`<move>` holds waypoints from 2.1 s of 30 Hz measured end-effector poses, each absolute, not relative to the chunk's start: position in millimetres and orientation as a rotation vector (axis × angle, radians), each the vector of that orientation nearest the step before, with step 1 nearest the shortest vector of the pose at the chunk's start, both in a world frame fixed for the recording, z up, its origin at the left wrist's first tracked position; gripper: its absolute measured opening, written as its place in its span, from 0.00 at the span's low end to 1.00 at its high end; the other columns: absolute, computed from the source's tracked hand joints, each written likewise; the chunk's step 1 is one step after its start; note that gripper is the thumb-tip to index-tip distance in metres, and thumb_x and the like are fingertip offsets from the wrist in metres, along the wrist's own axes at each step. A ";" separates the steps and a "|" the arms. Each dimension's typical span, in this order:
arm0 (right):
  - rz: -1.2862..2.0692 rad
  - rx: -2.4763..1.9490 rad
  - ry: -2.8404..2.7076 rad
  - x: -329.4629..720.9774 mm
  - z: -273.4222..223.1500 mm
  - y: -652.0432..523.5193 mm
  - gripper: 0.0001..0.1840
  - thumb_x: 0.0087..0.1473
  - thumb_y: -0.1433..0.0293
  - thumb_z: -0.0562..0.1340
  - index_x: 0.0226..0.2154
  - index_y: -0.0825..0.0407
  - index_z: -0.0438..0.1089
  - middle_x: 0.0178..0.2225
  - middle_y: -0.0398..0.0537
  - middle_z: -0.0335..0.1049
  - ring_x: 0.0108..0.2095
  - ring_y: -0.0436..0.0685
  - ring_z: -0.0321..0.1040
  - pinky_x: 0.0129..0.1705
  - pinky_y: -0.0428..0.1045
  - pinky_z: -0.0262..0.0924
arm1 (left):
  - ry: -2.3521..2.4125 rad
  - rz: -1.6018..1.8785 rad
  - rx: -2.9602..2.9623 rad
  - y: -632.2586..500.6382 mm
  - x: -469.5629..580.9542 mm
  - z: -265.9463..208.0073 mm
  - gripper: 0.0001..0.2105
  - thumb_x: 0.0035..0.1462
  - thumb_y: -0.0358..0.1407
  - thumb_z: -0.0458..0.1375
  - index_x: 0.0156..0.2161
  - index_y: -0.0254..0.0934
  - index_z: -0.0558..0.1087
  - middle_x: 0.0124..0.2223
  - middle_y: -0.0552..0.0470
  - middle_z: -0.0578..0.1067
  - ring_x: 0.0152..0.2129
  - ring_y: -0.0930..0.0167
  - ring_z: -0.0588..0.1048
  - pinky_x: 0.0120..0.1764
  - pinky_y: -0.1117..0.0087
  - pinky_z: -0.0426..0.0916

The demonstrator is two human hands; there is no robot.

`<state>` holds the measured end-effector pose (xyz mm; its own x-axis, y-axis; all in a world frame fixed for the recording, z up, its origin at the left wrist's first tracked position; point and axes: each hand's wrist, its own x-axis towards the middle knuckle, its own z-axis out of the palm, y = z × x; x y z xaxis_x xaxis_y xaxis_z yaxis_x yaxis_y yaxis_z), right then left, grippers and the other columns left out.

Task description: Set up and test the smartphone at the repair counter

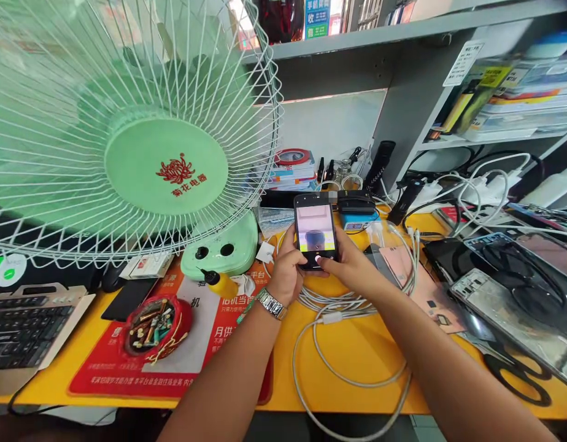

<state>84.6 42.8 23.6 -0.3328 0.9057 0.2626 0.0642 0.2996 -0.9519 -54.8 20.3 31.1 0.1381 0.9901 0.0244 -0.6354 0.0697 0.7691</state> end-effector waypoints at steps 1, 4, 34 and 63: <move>1.155 -0.900 -1.654 84.6 24.4 42.5 0.28 0.45 0.76 0.60 0.52 0.52 0.61 0.46 0.50 0.68 0.47 0.59 0.64 0.51 0.54 0.59 | 0.609 1.341 0.736 20.2 -54.9 31.1 0.41 0.37 0.24 0.50 0.62 0.42 0.57 0.50 0.50 0.73 0.39 0.65 0.73 0.35 0.65 0.74; 1.165 -0.903 -1.651 84.3 26.4 41.4 0.29 0.45 0.76 0.60 0.53 0.52 0.61 0.47 0.49 0.68 0.47 0.59 0.64 0.50 0.54 0.59 | 0.608 1.325 0.747 20.2 -55.2 30.7 0.41 0.37 0.24 0.51 0.62 0.43 0.56 0.50 0.51 0.73 0.39 0.64 0.73 0.35 0.65 0.74; 1.311 -1.008 -1.303 86.8 40.1 39.8 0.24 0.40 0.68 0.59 0.43 0.47 0.73 0.45 0.46 0.75 0.49 0.65 0.66 0.51 0.58 0.60 | 0.622 1.342 0.702 18.2 -52.4 31.9 0.43 0.36 0.23 0.50 0.63 0.46 0.56 0.48 0.51 0.74 0.35 0.65 0.76 0.33 0.66 0.74; 1.392 -0.881 -1.351 93.7 35.1 42.3 0.26 0.43 0.71 0.59 0.48 0.48 0.71 0.45 0.46 0.74 0.46 0.63 0.67 0.44 0.53 0.63 | 0.610 1.347 0.713 18.6 -51.3 27.8 0.42 0.35 0.24 0.51 0.61 0.42 0.58 0.45 0.49 0.75 0.32 0.66 0.76 0.31 0.68 0.73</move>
<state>93.7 42.3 35.1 -0.2692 0.9551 0.1236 -0.1527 0.0844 -0.9847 -51.3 18.6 27.8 0.1314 0.9913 0.0111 -0.6459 0.0771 0.7596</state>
